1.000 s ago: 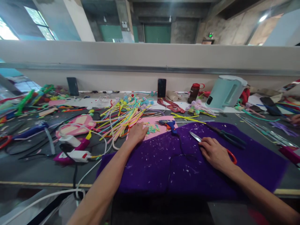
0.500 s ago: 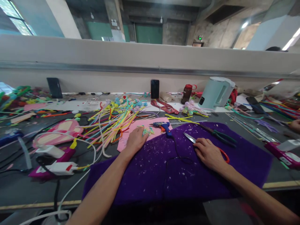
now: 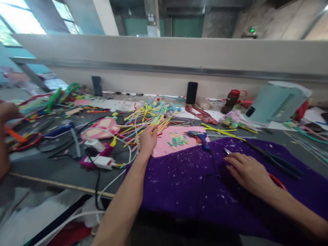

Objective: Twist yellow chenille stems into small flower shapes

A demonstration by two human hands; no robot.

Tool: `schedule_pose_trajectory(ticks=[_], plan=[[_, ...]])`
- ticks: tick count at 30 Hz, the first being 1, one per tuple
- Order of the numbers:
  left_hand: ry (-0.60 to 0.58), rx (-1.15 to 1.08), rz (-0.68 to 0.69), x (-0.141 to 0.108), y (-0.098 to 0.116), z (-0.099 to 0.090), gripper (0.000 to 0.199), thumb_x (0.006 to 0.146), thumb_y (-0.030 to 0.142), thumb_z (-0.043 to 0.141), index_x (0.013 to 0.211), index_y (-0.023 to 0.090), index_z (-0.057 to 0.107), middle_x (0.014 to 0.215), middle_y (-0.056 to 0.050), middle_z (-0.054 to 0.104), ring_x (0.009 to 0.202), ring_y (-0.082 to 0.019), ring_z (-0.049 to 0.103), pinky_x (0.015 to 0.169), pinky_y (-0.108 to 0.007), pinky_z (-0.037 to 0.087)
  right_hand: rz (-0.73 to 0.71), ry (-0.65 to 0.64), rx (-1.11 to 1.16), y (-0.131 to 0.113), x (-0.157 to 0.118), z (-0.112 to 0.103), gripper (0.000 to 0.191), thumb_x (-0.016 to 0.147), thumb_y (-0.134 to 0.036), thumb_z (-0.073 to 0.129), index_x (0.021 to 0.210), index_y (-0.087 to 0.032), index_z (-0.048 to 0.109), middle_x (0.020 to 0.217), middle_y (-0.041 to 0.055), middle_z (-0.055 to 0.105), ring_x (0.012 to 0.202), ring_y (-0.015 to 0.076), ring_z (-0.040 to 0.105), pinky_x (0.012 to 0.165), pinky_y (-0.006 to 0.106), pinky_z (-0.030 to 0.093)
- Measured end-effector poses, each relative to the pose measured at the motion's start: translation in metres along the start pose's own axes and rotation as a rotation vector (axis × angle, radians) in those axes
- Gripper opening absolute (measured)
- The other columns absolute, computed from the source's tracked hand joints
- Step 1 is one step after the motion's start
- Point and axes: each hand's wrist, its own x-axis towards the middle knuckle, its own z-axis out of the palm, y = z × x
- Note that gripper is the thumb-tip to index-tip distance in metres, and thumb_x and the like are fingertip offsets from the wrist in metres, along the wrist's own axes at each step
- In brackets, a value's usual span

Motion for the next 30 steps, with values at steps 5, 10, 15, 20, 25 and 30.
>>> schedule_pose_trajectory(ticks=[5, 10, 15, 20, 25, 30], plan=[[0.018, 0.194, -0.073, 0.003, -0.016, -0.011, 0.033, 0.081, 0.025, 0.037, 0.105, 0.021, 0.059, 0.104, -0.003, 0.062, 0.097, -0.018, 0.054, 0.084, -0.029, 0.04, -0.232, -0.039, 0.054, -0.04, 0.056, -0.009, 0.022, 0.084, -0.029, 0.042, 0.098, -0.022, 0.057, 0.099, 0.0071, 0.058, 0.082, 0.0185, 0.054, 0.072, 0.031, 0.038], [-0.075, 0.413, -0.075, 0.002, -0.024, -0.007, 0.032, 0.077, 0.027, 0.046, 0.105, 0.02, 0.059, 0.101, -0.009, 0.06, 0.099, -0.025, 0.051, 0.081, -0.034, 0.041, -0.373, -0.093, 0.031, -0.068, 0.115, -0.008, 0.018, 0.083, -0.028, 0.042, 0.089, -0.018, 0.057, 0.089, 0.0079, 0.058, 0.077, 0.0184, 0.053, 0.067, 0.03, 0.036], [-0.155, 0.452, -0.121, 0.0, -0.029, 0.001, 0.028, 0.079, 0.026, 0.042, 0.098, 0.019, 0.062, 0.096, -0.011, 0.061, 0.092, -0.026, 0.054, 0.072, -0.035, 0.043, -0.371, -0.18, 0.061, -0.079, 0.178, 0.008, 0.024, 0.084, -0.028, 0.039, 0.094, -0.016, 0.058, 0.088, 0.0085, 0.059, 0.077, 0.017, 0.055, 0.063, 0.026, 0.035], [-0.145, 0.397, -0.222, 0.001, -0.029, -0.003, 0.028, 0.081, 0.029, 0.041, 0.096, 0.02, 0.062, 0.097, -0.011, 0.062, 0.091, -0.025, 0.056, 0.071, -0.035, 0.044, -0.247, -0.155, 0.127, -0.093, 0.245, 0.026, 0.029, 0.086, -0.024, 0.036, 0.104, -0.017, 0.058, 0.101, 0.0084, 0.06, 0.09, 0.0183, 0.054, 0.07, 0.025, 0.036], [-0.129, 0.379, -0.305, 0.004, -0.03, -0.008, 0.03, 0.082, 0.03, 0.038, 0.096, 0.018, 0.061, 0.091, -0.013, 0.064, 0.087, -0.027, 0.059, 0.069, -0.036, 0.044, -0.247, -0.098, 0.146, -0.109, 0.287, 0.038, 0.032, 0.085, -0.023, 0.035, 0.109, -0.02, 0.056, 0.107, 0.0069, 0.058, 0.094, 0.019, 0.053, 0.072, 0.026, 0.038], [-0.07, 0.38, -0.323, 0.007, -0.034, -0.007, 0.027, 0.082, 0.026, 0.038, 0.095, 0.02, 0.061, 0.087, -0.011, 0.065, 0.083, -0.025, 0.06, 0.069, -0.035, 0.044, -0.471, -0.115, 0.116, -0.128, 0.301, 0.053, 0.029, 0.075, -0.025, 0.05, 0.102, -0.021, 0.061, 0.102, 0.0076, 0.059, 0.095, 0.0206, 0.053, 0.071, 0.026, 0.038]])
